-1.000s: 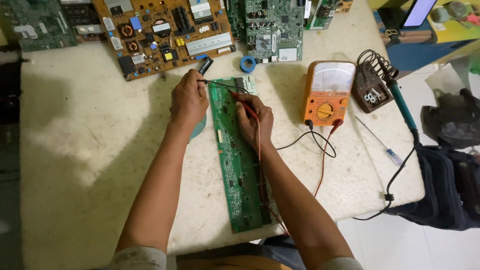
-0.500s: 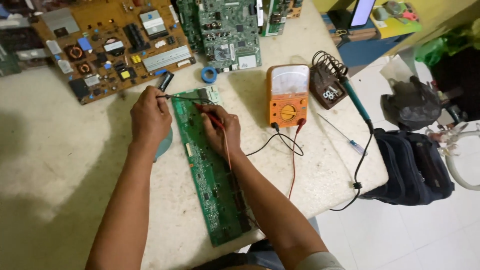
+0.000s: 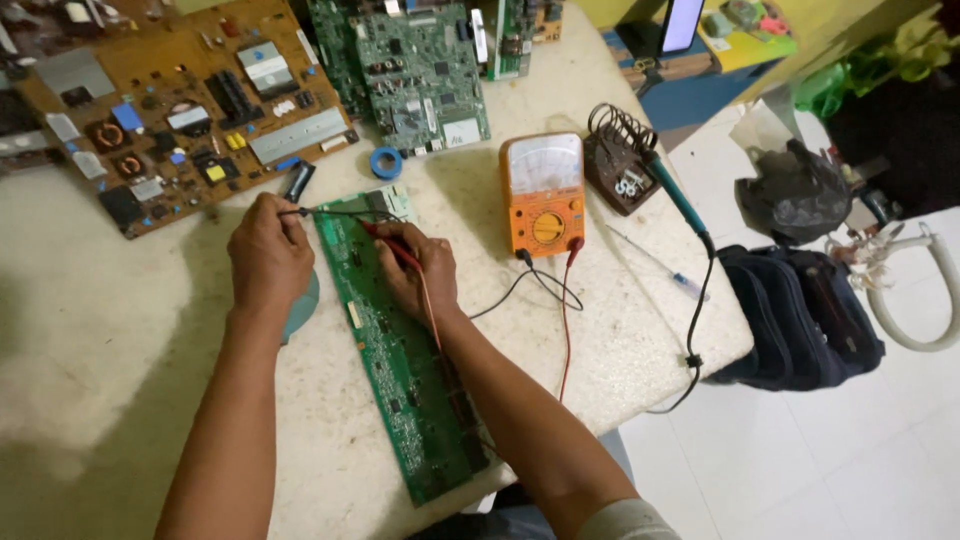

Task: The person uses a multimeter to test various points on a green circuit board. They hold the probes with both hands and move them across different components on the board while the multimeter sits on the table.

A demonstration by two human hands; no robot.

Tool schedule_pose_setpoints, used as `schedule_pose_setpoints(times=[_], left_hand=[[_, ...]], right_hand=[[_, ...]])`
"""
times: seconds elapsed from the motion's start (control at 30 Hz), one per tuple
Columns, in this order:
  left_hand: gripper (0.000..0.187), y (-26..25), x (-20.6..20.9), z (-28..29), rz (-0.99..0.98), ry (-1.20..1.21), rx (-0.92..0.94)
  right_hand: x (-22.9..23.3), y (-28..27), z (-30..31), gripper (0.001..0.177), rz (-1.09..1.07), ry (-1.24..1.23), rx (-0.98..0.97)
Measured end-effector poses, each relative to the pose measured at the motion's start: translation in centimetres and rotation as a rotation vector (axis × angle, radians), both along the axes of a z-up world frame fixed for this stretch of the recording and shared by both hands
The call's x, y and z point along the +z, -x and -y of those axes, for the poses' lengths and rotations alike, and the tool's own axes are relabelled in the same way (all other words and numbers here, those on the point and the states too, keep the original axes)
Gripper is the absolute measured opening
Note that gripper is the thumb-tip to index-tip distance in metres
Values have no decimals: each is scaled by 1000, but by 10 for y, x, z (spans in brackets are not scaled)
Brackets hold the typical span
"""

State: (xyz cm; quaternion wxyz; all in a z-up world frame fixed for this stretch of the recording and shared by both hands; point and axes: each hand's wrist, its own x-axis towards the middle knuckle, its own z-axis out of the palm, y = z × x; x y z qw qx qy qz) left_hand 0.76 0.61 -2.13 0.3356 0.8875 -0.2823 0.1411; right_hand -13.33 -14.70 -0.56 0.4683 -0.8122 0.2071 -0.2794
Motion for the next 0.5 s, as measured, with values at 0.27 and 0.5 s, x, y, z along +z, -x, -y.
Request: schedule_pose_setpoints(times=[0.27,0.5], left_hand=[[5,-4,1,-1,5,7,-23],[5,-1,4,-1,12,23,-38]], right_hand=[[-11,-4,1,16,48,29,-25],[-10,-5,1,15,90,28,-34]])
